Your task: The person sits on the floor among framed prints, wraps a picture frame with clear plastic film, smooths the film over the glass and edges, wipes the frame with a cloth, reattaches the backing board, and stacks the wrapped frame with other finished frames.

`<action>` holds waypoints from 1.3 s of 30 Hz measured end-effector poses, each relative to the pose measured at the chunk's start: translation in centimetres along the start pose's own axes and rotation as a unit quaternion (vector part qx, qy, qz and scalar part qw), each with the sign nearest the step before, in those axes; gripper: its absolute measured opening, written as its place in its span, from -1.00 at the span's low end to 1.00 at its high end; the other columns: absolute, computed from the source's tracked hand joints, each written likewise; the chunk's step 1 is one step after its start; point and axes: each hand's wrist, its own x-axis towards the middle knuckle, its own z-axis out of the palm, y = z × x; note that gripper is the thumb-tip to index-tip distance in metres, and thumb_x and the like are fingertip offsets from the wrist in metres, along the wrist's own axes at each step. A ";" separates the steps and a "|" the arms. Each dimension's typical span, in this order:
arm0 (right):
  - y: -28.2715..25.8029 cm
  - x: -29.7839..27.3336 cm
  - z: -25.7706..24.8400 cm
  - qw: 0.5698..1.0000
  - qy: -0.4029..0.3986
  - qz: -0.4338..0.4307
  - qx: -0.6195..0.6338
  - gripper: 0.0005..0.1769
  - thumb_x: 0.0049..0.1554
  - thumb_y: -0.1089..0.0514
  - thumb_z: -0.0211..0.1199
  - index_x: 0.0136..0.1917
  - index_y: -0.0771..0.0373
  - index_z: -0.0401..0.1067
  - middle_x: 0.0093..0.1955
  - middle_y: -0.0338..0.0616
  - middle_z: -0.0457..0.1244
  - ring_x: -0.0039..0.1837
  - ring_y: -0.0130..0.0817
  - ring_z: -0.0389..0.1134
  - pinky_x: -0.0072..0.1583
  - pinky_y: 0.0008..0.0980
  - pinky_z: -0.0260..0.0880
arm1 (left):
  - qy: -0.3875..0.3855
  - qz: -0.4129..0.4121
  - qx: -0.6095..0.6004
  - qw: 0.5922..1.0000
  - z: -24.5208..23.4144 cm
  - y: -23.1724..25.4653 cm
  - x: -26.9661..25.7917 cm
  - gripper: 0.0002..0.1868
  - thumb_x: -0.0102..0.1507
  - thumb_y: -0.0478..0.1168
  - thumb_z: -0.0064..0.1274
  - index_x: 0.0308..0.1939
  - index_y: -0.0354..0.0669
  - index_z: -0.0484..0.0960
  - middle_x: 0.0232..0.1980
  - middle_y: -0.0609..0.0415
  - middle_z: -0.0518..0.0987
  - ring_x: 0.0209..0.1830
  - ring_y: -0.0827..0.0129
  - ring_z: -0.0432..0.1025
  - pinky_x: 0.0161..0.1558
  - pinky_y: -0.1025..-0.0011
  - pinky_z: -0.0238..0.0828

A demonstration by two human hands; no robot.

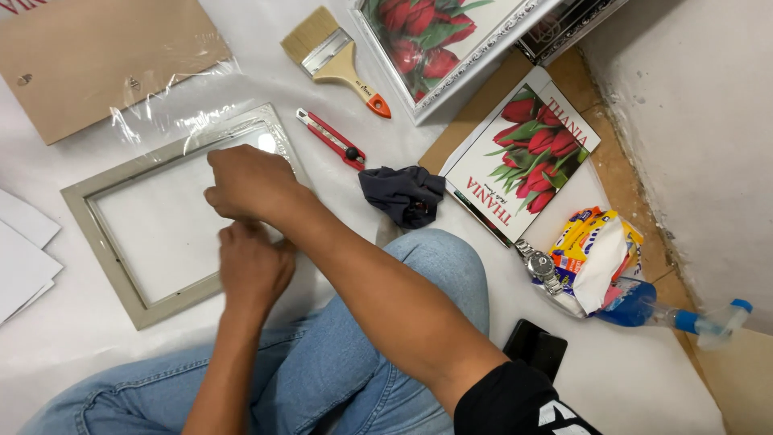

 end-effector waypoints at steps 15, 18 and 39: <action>-1.8 -1.1 -2.9 0.997 -0.022 0.066 -0.037 -0.83 -0.05 0.19 0.14 -0.22 0.23 0.52 -0.19 -0.06 0.43 -0.18 -0.11 0.45 -0.07 -0.16 0.44 | -0.132 -0.170 0.166 0.962 -0.2 -10.3 -2.8 -0.02 0.54 0.38 -0.34 0.29 -0.73 0.45 0.08 -0.39 0.52 -0.02 -0.09 0.40 0.04 0.15 0.31; -2.0 -0.9 -3.1 0.998 0.005 0.061 -0.024 -0.78 -0.02 0.14 0.15 -0.13 0.24 0.52 -0.11 -0.04 0.43 -0.12 -0.09 0.46 -0.03 -0.12 0.45 | -0.115 -0.193 0.116 0.968 -0.4 -8.8 -1.2 -0.05 0.55 0.31 -0.27 0.23 -0.83 0.45 0.09 -0.51 0.51 0.01 -0.17 0.36 0.08 0.07 0.27; -1.2 -1.1 -5.8 0.941 0.260 0.018 0.215 -0.67 0.16 0.05 0.15 0.06 0.25 0.59 -0.19 -0.02 0.42 -0.15 -0.21 0.50 -0.06 -0.21 0.48 | -0.048 -0.286 0.017 0.957 0.7 -13.9 3.4 -0.19 0.38 0.25 -0.23 0.36 -0.47 0.42 0.30 -0.32 0.41 0.15 -0.14 0.32 0.06 0.07 0.28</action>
